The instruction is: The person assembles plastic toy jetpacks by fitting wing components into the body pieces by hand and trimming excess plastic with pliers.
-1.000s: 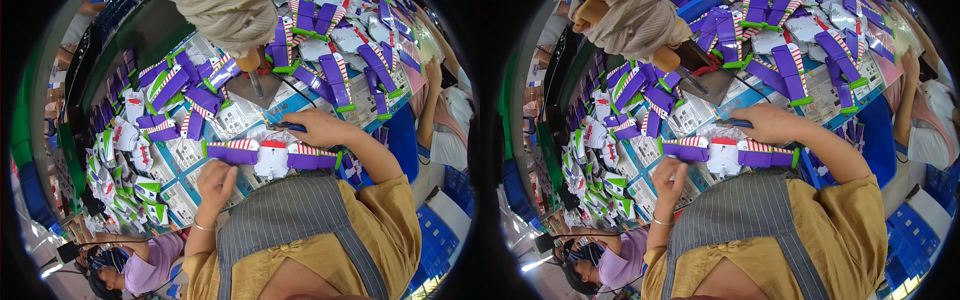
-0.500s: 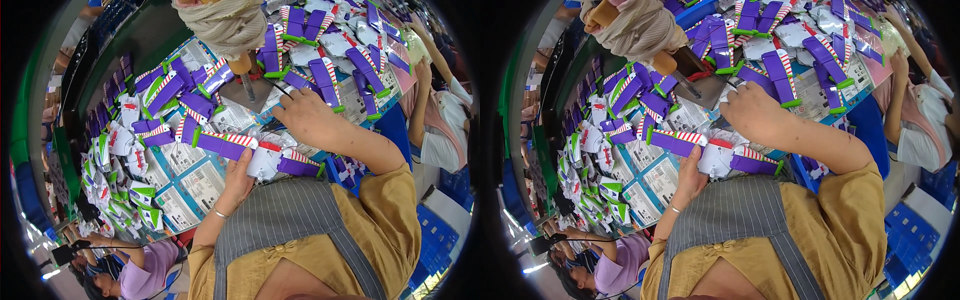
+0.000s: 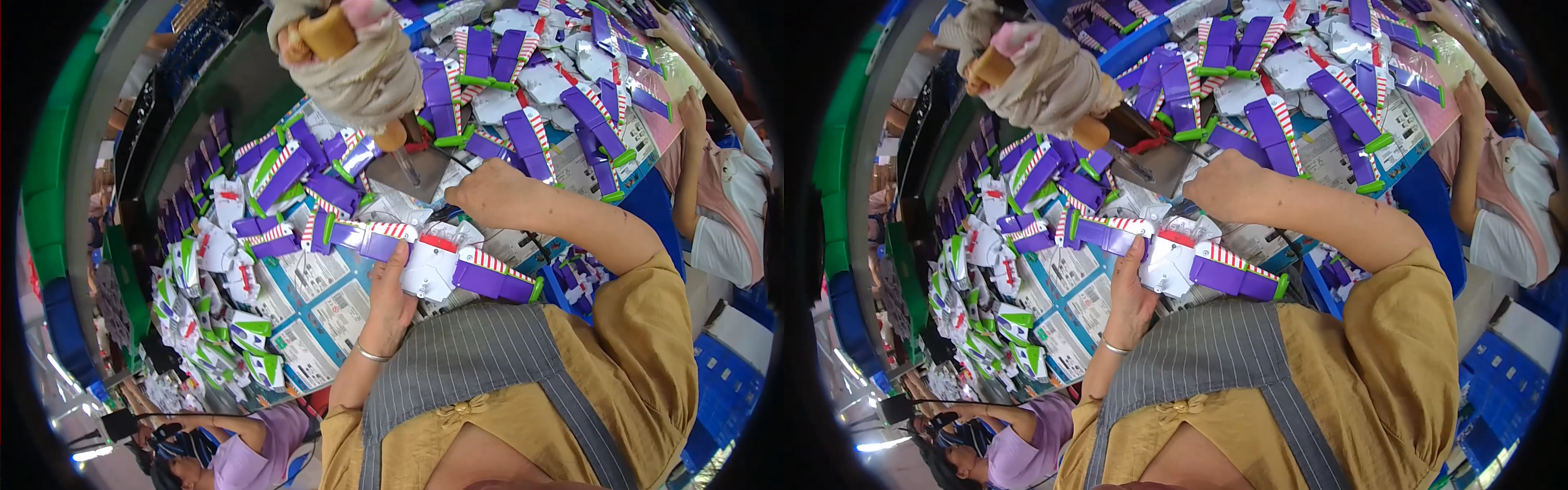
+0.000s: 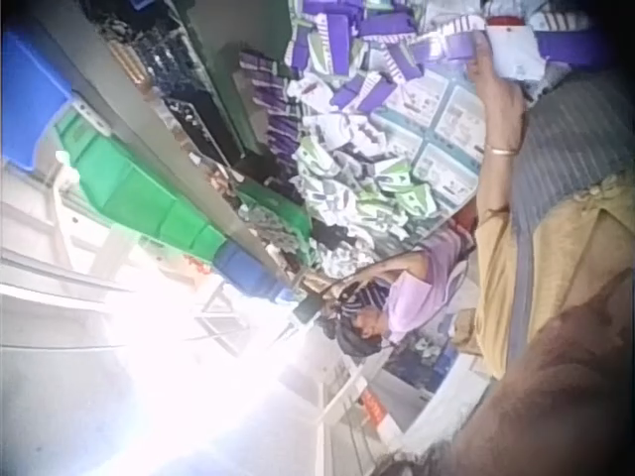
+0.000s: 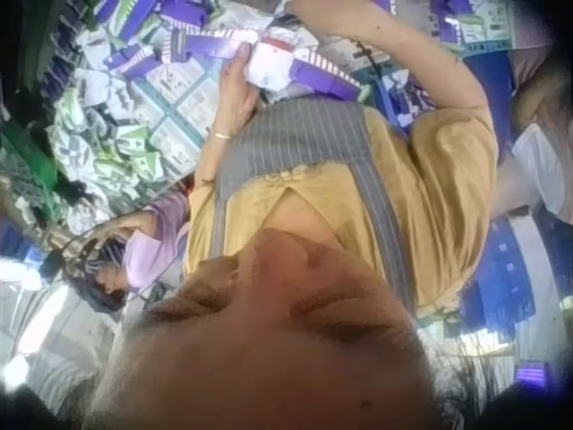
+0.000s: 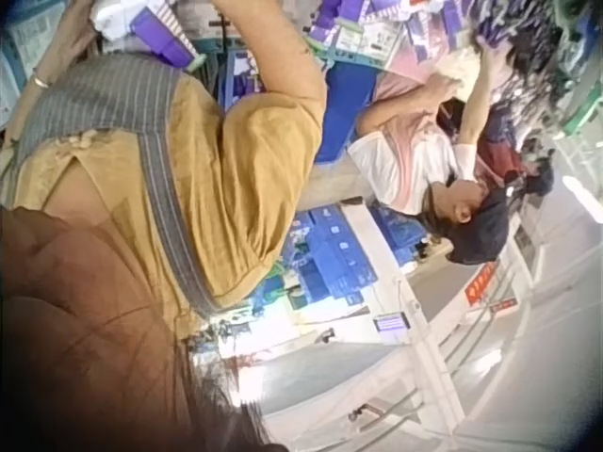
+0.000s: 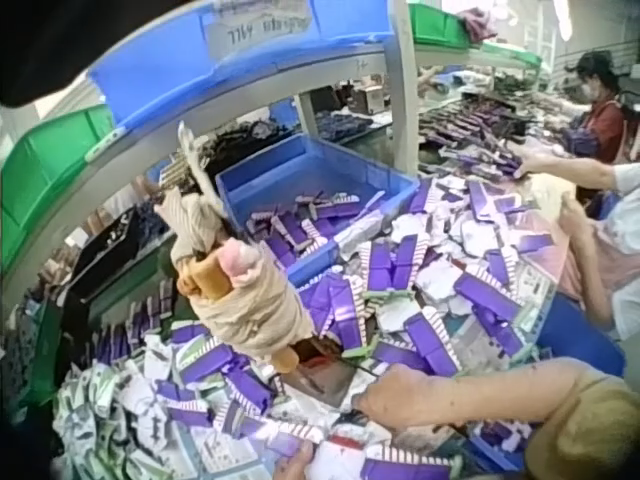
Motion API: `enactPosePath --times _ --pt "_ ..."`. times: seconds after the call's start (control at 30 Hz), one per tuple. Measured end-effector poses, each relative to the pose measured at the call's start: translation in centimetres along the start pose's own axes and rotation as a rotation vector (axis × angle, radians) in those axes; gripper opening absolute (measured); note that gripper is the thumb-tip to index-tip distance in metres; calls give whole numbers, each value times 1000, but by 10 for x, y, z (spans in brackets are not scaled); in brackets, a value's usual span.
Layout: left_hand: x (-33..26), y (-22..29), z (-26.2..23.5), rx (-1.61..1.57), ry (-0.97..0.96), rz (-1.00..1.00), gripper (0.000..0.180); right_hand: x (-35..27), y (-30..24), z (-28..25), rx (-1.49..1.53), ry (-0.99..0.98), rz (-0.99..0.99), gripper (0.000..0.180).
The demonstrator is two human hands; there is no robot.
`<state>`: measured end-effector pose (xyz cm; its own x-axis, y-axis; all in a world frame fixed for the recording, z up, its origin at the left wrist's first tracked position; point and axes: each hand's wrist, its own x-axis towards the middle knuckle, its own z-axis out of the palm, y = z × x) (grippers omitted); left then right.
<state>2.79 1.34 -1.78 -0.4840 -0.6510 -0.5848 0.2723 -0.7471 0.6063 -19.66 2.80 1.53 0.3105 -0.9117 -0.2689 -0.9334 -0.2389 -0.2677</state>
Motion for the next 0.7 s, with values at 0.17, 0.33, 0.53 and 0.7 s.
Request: enactPosePath --times 0.17,0.33,0.53,0.7 --pt "18 16 12 -88 -4 -16 33 11 13 0 37 -36 50 20" --pt "24 29 23 -132 -98 -60 36 10 23 -3 138 -22 93 23" --pt "24 33 32 -99 -62 -42 37 10 27 -9 193 -29 106 27" --pt "23 30 31 -102 -74 -23 36 10 28 -6 197 -44 119 28"
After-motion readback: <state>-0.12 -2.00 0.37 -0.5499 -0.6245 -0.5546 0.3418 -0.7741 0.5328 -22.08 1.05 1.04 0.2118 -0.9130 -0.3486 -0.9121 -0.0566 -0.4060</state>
